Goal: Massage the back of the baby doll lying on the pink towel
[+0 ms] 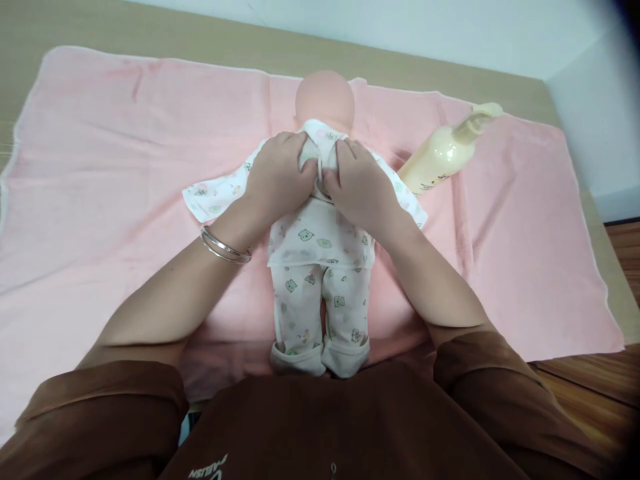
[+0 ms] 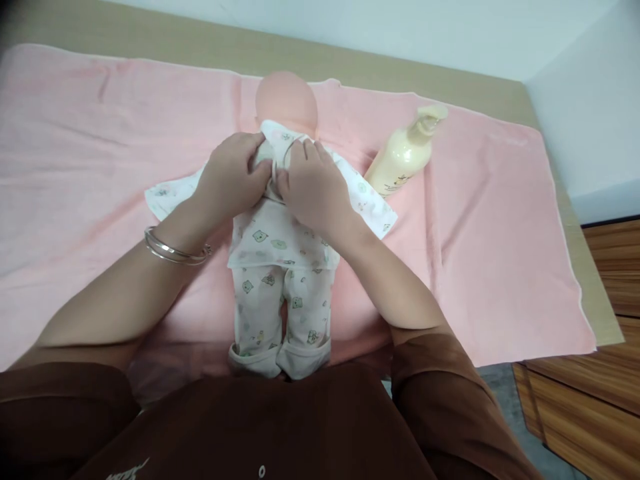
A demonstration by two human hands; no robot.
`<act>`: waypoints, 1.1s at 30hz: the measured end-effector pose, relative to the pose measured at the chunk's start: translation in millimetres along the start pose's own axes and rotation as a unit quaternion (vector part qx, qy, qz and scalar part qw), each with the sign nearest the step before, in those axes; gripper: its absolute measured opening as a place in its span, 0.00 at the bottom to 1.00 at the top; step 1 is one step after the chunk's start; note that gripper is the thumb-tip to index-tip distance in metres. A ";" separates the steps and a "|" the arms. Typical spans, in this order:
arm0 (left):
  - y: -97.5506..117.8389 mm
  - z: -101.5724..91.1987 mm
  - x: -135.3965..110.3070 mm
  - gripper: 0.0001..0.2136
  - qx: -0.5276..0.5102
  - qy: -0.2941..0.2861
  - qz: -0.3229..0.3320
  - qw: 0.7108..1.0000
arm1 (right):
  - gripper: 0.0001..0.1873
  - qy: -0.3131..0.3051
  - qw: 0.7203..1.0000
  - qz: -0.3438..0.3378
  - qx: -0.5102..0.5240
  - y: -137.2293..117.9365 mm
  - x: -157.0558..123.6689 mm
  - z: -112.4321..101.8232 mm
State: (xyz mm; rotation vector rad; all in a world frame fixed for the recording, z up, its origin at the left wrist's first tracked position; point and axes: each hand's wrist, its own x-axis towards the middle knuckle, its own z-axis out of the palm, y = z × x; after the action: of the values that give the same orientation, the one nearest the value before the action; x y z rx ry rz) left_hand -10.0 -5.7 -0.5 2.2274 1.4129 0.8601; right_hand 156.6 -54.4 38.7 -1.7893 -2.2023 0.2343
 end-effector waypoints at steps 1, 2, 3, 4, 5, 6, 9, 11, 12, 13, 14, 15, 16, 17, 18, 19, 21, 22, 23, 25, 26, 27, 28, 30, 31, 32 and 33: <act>2.5 -0.8 -3.3 0.09 0.000 -0.002 0.011 1.000 | 0.20 0.003 1.000 0.018 0.002 3.3 4.2 -0.8; 5.6 -1.6 -6.9 0.11 0.000 0.000 0.022 1.000 | 0.20 0.002 0.999 0.039 0.003 6.5 8.3 -1.3; 8.9 -2.1 -10.5 0.14 -0.002 0.005 0.032 0.999 | 0.20 -0.002 0.998 0.059 0.004 9.4 12.1 -1.5; 11.7 -2.1 -13.6 0.15 -0.005 0.012 0.040 0.999 | 0.21 -0.007 0.997 0.072 0.005 12.0 15.2 -1.1; 13.6 -1.4 -15.8 0.17 -0.008 0.018 0.044 0.999 | 0.22 -0.009 0.997 0.075 0.005 14.2 17.6 -0.3; 14.2 0.0 -16.8 0.17 -0.010 0.023 0.044 0.999 | 0.22 -0.009 0.998 0.069 0.004 16.0 19.1 0.9; 8.0 7.8 -11.5 0.15 -0.013 0.036 0.023 0.999 | 0.24 -0.006 0.999 0.035 -0.004 19.3 19.0 4.8; 0.4 13.2 -3.3 0.15 -0.011 0.037 -0.012 0.999 | 0.25 -0.012 1.000 0.020 -0.013 19.9 15.6 5.9; -2.9 15.1 0.9 0.15 -0.010 0.034 -0.030 0.999 | 0.26 -0.016 1.000 0.015 -0.018 19.6 13.1 5.8; -5.3 16.1 4.4 0.16 -0.009 0.031 -0.048 0.998 | 0.27 -0.018 1.000 0.010 -0.023 18.6 10.1 5.4; -6.6 16.4 6.8 0.16 -0.007 0.030 -0.064 0.997 | 0.28 -0.019 0.999 0.003 -0.028 16.9 6.6 4.9; -6.8 16.0 8.1 0.16 -0.004 0.033 -0.078 0.996 | 0.29 -0.020 0.999 -0.005 -0.032 14.5 2.8 4.2; -6.1 15.3 8.2 0.16 0.000 0.038 -0.086 0.996 | 0.30 -0.021 0.999 -0.012 -0.034 11.3 -1.0 3.5; -5.0 14.4 7.3 0.16 0.004 0.043 -0.090 0.995 | 0.30 -0.021 0.999 -0.016 -0.037 7.5 -4.5 2.9; -3.7 13.8 5.8 0.16 0.006 0.048 -0.091 0.995 | 0.31 -0.021 0.999 -0.017 -0.040 3.4 -7.5 2.3; -2.6 13.5 4.1 0.15 0.006 0.053 -0.090 0.995 | 0.30 -0.021 0.999 -0.014 -0.043 -0.5 -9.5 1.7; -1.7 14.3 1.1 0.14 0.001 0.053 -0.082 0.995 | 0.27 -0.019 0.999 0.001 -0.051 -6.1 -9.7 0.6; -1.9 15.4 0.2 0.14 -0.001 0.051 -0.081 0.995 | 0.26 -0.019 0.998 0.009 -0.055 -7.0 -7.8 0.1; -2.4 16.7 -0.1 0.15 0.000 0.051 -0.085 0.995 | 0.25 -0.019 0.998 0.016 -0.060 -6.5 -4.6 -0.3; -3.6 19.6 0.4 0.17 0.009 0.057 -0.100 0.993 | 0.24 -0.018 0.997 0.030 -0.067 -1.9 4.3 -0.6; -4.1 20.9 0.9 0.17 0.014 0.058 -0.105 0.993 | 0.25 -0.018 0.997 0.041 -0.064 1.5 9.2 -0.7; -4.4 21.8 1.4 0.18 0.017 0.058 -0.108 0.992 | 0.25 -0.020 0.997 0.052 -0.055 5.1 13.7 -0.6; -4.5 22.5 1.9 0.18 0.020 0.057 -0.108 0.992 | 0.24 -0.023 0.997 0.064 -0.043 8.3 17.6 -0.5; -4.4 23.0 2.3 0.18 0.021 0.055 -0.106 0.993 | 0.22 -0.030 0.996 0.082 -0.021 12.7 22.5 0.1; -4.2 23.0 2.4 0.18 0.023 0.055 -0.107 0.992 | 0.21 -0.031 0.996 0.083 -0.016 13.7 23.5 0.6; -4.0 22.7 2.3 0.17 0.026 0.060 -0.110 0.992 | 0.21 -0.026 0.996 0.080 -0.017 14.1 23.8 1.2; -3.7 22.2 2.1 0.17 0.029 0.064 -0.110 0.991 | 0.21 -0.019 0.997 0.076 -0.020 14.2 23.7 2.0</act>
State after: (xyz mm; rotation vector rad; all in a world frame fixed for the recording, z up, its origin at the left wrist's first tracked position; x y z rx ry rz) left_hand 2.9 -1.8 -18.7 2.0383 1.7264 0.9081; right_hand 164.7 -28.2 35.4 -1.9922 -2.1109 0.2612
